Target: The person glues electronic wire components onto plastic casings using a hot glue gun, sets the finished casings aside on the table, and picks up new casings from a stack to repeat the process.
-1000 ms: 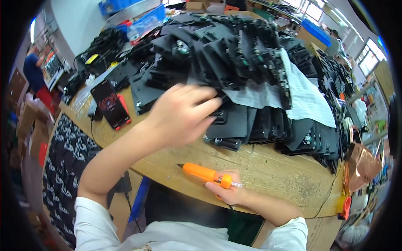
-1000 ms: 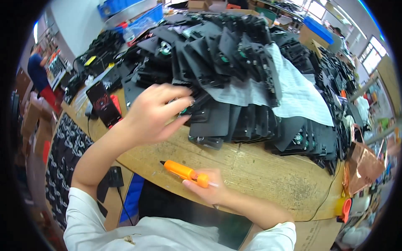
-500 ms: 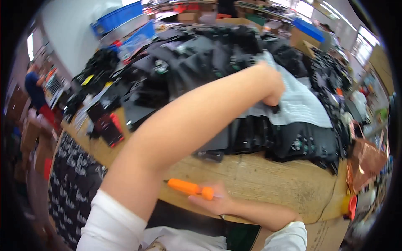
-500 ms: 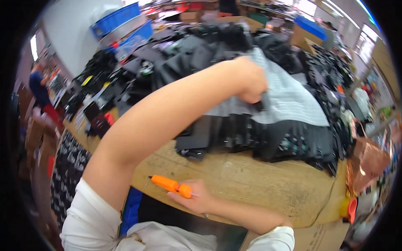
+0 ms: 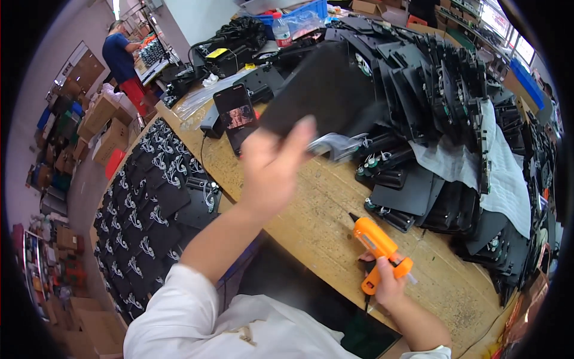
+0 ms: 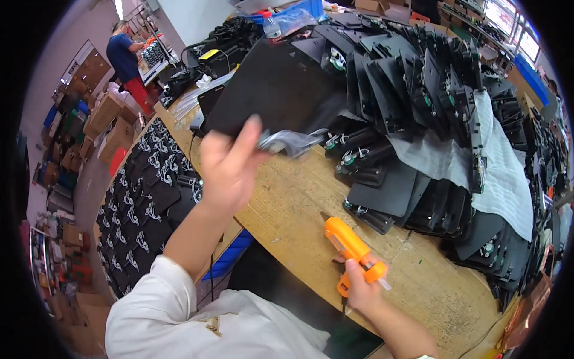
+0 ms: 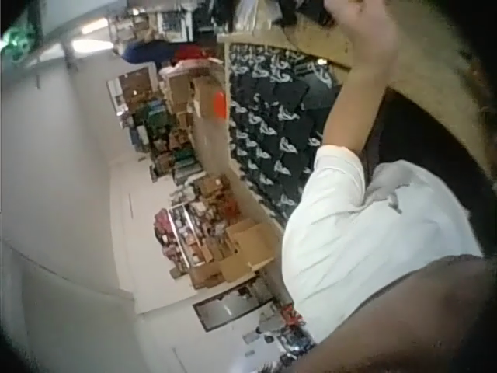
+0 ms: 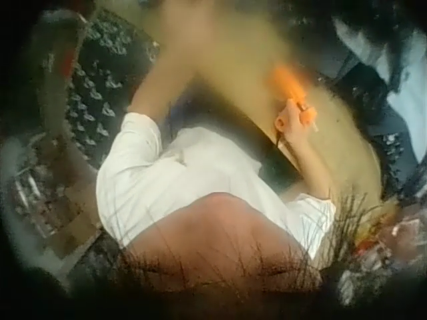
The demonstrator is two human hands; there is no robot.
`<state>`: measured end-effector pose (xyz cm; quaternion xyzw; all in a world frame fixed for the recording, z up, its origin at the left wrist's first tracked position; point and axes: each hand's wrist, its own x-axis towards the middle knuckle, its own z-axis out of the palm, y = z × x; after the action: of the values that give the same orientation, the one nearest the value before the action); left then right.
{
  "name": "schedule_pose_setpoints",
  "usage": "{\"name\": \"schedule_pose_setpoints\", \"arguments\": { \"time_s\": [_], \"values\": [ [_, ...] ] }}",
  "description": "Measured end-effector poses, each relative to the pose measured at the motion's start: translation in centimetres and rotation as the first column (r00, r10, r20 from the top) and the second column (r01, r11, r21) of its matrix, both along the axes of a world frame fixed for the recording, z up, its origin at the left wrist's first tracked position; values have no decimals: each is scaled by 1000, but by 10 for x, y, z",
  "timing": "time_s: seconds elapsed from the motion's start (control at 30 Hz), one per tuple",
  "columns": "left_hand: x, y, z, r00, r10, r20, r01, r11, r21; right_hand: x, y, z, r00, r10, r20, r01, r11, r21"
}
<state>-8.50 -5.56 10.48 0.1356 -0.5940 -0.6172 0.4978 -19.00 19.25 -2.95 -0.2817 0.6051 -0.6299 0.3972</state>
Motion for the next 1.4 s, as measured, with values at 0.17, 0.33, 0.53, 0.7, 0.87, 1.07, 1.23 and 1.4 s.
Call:
{"name": "schedule_pose_setpoints", "arguments": {
  "time_s": [0.17,0.33,0.53,0.7,0.87,1.07,1.23,1.4],
  "values": [
    [90,32,-106,988,130,-83,-92,927,364,5,-13,0,995,9,-100,-28,981,-194],
    [108,71,-139,956,291,-30,-258,888,381,-7,-16,22,868,185,-460,-275,952,-135],
    [124,92,-134,950,227,215,-290,898,330,-1,-29,30,757,443,-481,-539,839,-75],
    [138,105,-149,858,350,376,-366,930,-30,6,-29,28,755,422,-501,-539,835,-110],
    [139,115,-147,826,375,420,-381,922,-74,10,-32,27,754,398,-522,-546,822,-163],
    [130,99,-116,775,307,552,-121,930,-347,12,-37,27,734,404,-546,-568,806,-167],
    [133,102,-118,767,320,557,-138,929,-344,16,-37,26,701,388,-598,-557,821,-121],
    [134,101,-114,756,301,581,-79,924,-375,17,-35,29,679,391,-621,-563,821,-99]
  ]
}}
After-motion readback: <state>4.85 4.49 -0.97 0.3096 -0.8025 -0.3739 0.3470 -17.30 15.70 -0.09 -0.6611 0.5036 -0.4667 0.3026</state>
